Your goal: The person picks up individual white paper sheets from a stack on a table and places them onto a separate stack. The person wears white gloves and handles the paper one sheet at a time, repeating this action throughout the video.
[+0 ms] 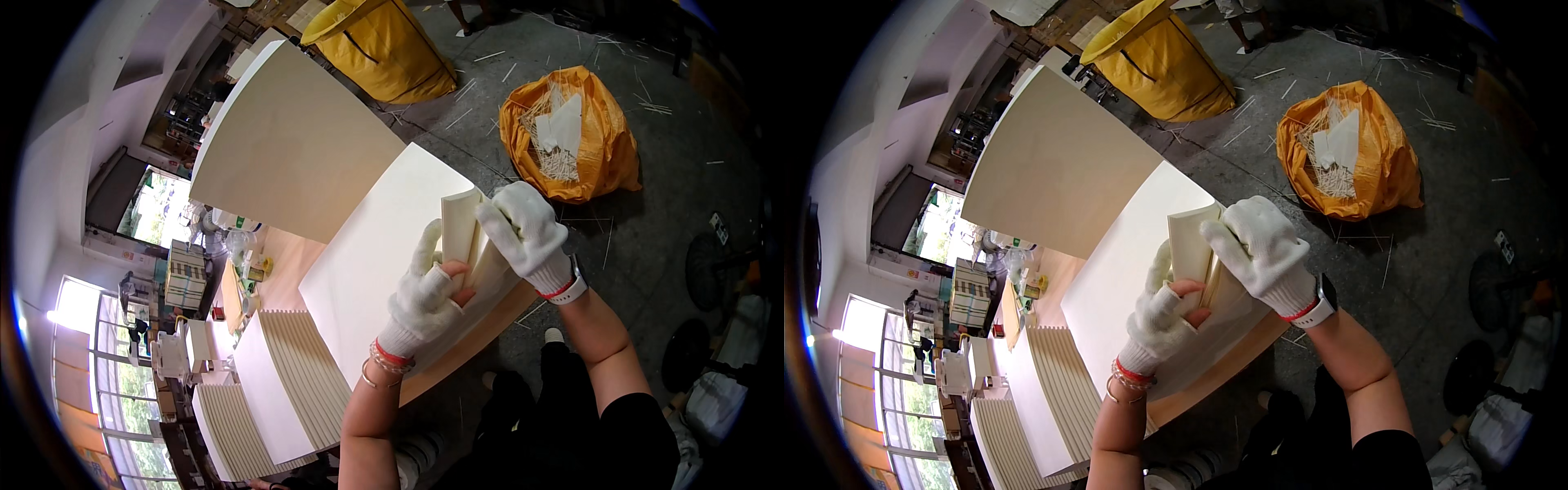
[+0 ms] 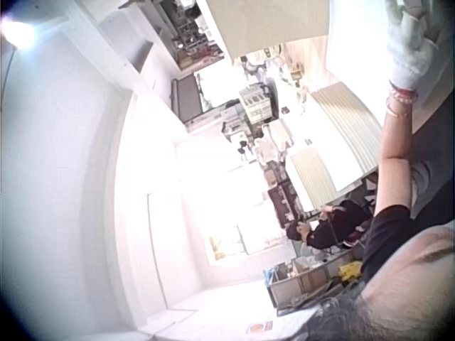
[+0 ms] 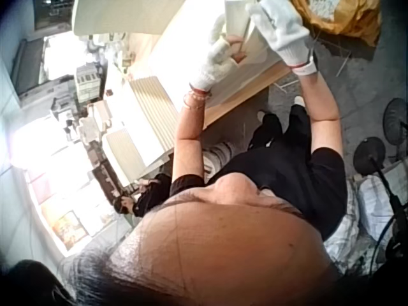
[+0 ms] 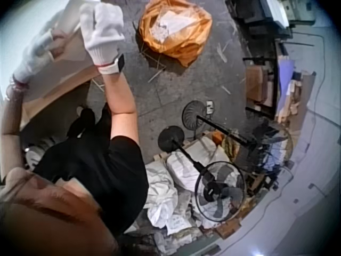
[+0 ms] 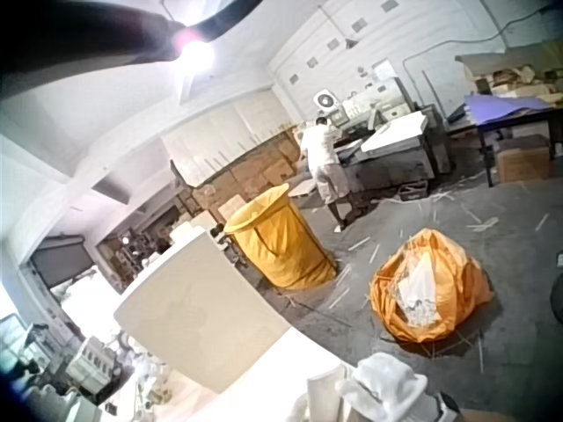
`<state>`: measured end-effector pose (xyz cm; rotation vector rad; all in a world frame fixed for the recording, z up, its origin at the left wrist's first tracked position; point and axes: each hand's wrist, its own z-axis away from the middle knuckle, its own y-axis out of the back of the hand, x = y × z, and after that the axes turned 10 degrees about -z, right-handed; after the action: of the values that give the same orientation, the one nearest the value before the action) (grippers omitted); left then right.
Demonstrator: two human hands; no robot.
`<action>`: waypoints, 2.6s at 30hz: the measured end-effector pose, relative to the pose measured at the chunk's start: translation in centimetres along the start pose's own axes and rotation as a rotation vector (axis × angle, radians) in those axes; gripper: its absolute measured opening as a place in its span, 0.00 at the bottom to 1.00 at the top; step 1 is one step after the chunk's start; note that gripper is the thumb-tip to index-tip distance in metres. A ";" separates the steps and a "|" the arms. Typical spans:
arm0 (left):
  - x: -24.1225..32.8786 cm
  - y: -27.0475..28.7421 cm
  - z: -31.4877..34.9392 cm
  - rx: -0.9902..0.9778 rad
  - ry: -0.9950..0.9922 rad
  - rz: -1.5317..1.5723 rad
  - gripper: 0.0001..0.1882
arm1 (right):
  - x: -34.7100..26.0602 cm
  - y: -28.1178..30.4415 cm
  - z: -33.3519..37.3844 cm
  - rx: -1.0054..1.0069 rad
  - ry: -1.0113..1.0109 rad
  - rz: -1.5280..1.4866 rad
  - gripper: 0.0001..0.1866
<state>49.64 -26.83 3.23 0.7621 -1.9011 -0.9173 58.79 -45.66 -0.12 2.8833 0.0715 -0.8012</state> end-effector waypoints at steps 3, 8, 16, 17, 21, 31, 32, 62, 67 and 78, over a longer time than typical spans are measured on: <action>0.3 0.4 -0.2 -0.002 -0.050 -0.059 0.22 | -0.6 0.3 -0.2 0.006 -0.103 -0.049 0.07; -0.9 0.3 -0.4 -0.031 -0.164 -0.159 0.23 | -0.3 -0.1 -0.2 0.041 -0.017 -0.005 0.04; -0.3 -0.2 -0.1 0.023 -0.020 -0.035 0.23 | 0.3 -0.2 0.5 0.044 0.169 0.178 0.06; -0.5 -0.2 -0.1 0.032 -0.027 -0.023 0.23 | 0.5 0.0 0.6 0.017 0.169 0.122 0.11; 0.3 0.4 -0.1 0.007 -0.062 -0.202 0.23 | 1.0 0.4 0.8 -0.037 0.186 0.048 0.22; -0.2 -0.2 -0.4 0.011 -0.044 -0.017 0.22 | 0.1 0.0 0.2 0.064 -0.061 -0.068 0.06; -0.2 -0.2 -0.4 0.015 -0.048 -0.016 0.22 | 0.1 0.1 0.4 0.049 -0.024 -0.039 0.06; 0.6 11.4 7.8 0.775 0.113 -0.361 0.36 | -11.5 -17.4 12.9 -0.804 0.445 0.124 0.32; -3.3 14.1 16.6 1.250 0.090 0.201 0.31 | -15.2 -18.3 12.9 -0.703 0.322 0.028 0.35; -2.5 18.1 17.8 1.487 0.323 0.322 0.17 | -16.0 -17.2 11.9 -0.734 0.285 0.133 0.30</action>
<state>32.25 -9.73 10.81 1.2183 -2.0825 0.9627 37.53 -30.65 -4.13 2.2433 0.1640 -0.2487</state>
